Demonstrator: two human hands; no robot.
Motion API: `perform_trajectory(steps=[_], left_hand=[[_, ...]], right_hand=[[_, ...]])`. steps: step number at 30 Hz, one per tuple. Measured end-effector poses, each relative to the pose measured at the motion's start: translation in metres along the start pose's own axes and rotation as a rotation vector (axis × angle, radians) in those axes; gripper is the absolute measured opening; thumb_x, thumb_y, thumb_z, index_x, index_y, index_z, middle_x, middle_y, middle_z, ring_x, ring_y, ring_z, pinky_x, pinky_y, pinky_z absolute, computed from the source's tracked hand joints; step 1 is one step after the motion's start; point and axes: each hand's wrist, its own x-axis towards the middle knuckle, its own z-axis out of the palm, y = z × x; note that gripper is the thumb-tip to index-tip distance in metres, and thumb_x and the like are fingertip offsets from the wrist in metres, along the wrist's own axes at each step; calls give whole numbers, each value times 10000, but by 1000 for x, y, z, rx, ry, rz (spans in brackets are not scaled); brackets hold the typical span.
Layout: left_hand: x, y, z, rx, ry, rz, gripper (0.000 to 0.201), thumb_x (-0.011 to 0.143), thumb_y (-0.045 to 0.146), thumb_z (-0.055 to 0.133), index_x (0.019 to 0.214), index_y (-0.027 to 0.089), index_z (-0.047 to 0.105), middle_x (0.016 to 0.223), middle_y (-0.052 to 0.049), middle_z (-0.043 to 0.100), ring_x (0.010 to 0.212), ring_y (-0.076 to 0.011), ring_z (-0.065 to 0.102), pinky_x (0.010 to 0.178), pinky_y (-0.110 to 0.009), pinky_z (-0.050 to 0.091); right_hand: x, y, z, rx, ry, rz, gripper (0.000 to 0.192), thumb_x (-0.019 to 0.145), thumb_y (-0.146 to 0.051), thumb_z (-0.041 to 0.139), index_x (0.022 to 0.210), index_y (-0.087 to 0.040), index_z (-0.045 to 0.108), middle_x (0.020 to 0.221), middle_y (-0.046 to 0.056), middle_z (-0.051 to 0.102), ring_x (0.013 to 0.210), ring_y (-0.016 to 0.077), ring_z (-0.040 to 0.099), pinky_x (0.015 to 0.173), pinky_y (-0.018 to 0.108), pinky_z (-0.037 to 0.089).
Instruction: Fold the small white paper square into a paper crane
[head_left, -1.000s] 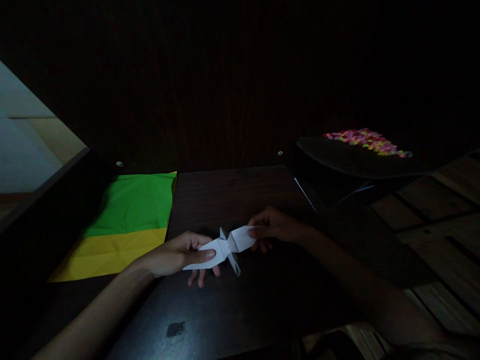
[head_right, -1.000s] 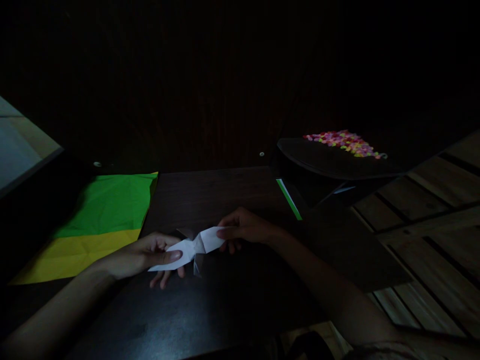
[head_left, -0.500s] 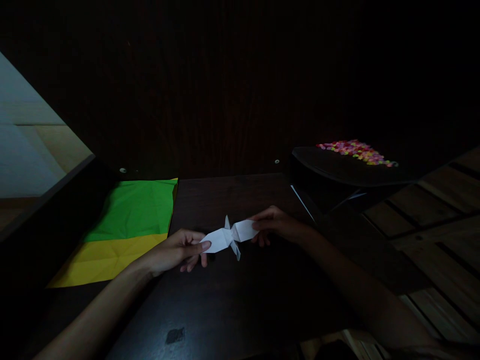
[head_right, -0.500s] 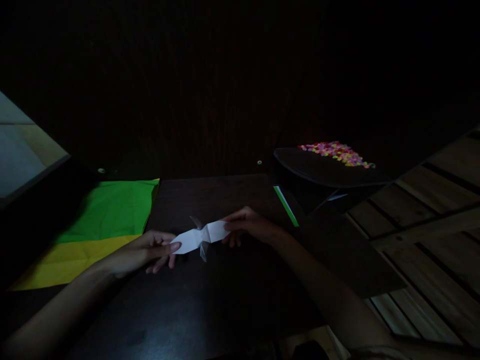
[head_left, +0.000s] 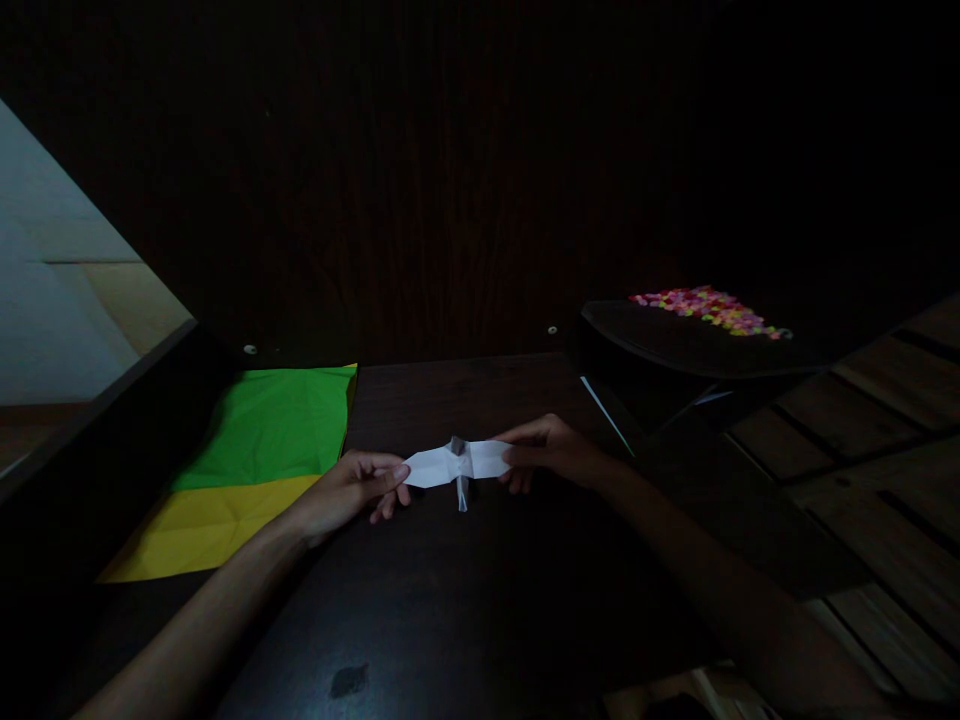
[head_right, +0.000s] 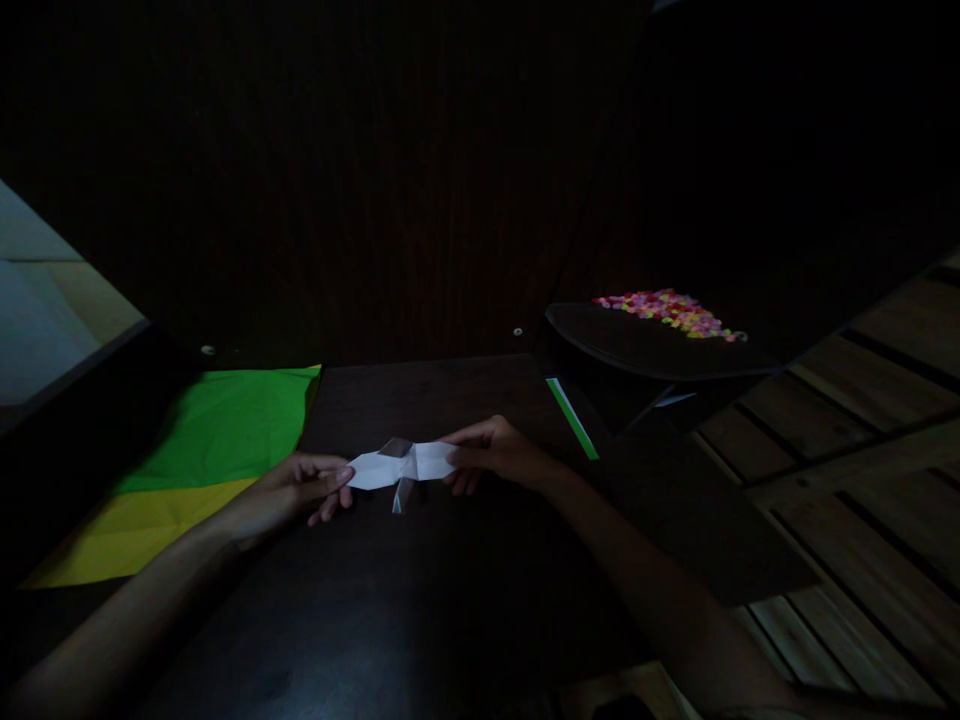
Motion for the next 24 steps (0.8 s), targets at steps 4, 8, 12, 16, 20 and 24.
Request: perform_trajectory(steps=[4,8,12,16,20,24], left_hand=[[-1,1,-2,70,2,63,440,882,515,588,716,114,665,516,8,554,468,-94,472,451,-190,355],[-4,5,-3,136,27,120,416,887,498,592,743,118,684,562,-7,601,501,-105,515,472,-198,397],[-8,12,-1,189,123,164,362,880,458,616,822,118,725,664,-42,677,580,-134,576,537,-227,467],[-9,15,0,238,215,234,287,874,398,633,877,134,746,742,-53,723,654,-164,635,598,-251,510],[-9,17,0,347,283,284,241,879,341,635,988,160,753,888,-68,762,792,-209,687,722,-302,546],[-9,15,3,505,388,422,250,895,298,629,1097,188,725,1105,-84,729,1007,-246,659,905,-373,516]], right_hand=[[1,2,0,-83,38,-84,474,689,-367,825,1061,-86,735,697,82,743,519,142,671,460,230,530],[1,4,1,-160,102,-168,404,709,-383,808,1007,-114,763,616,59,719,482,132,638,448,234,517],[-1,5,3,-247,135,-328,293,759,-346,776,983,-157,775,721,63,736,503,111,625,445,217,503],[-1,6,5,-308,141,-554,197,800,-273,748,987,-215,776,784,42,728,587,115,634,484,213,498],[-1,6,7,-393,207,-680,160,815,-232,739,969,-254,779,860,42,748,678,136,654,585,249,519],[-2,7,9,-388,225,-668,160,822,-237,736,974,-264,778,861,35,743,673,136,651,600,254,516]])
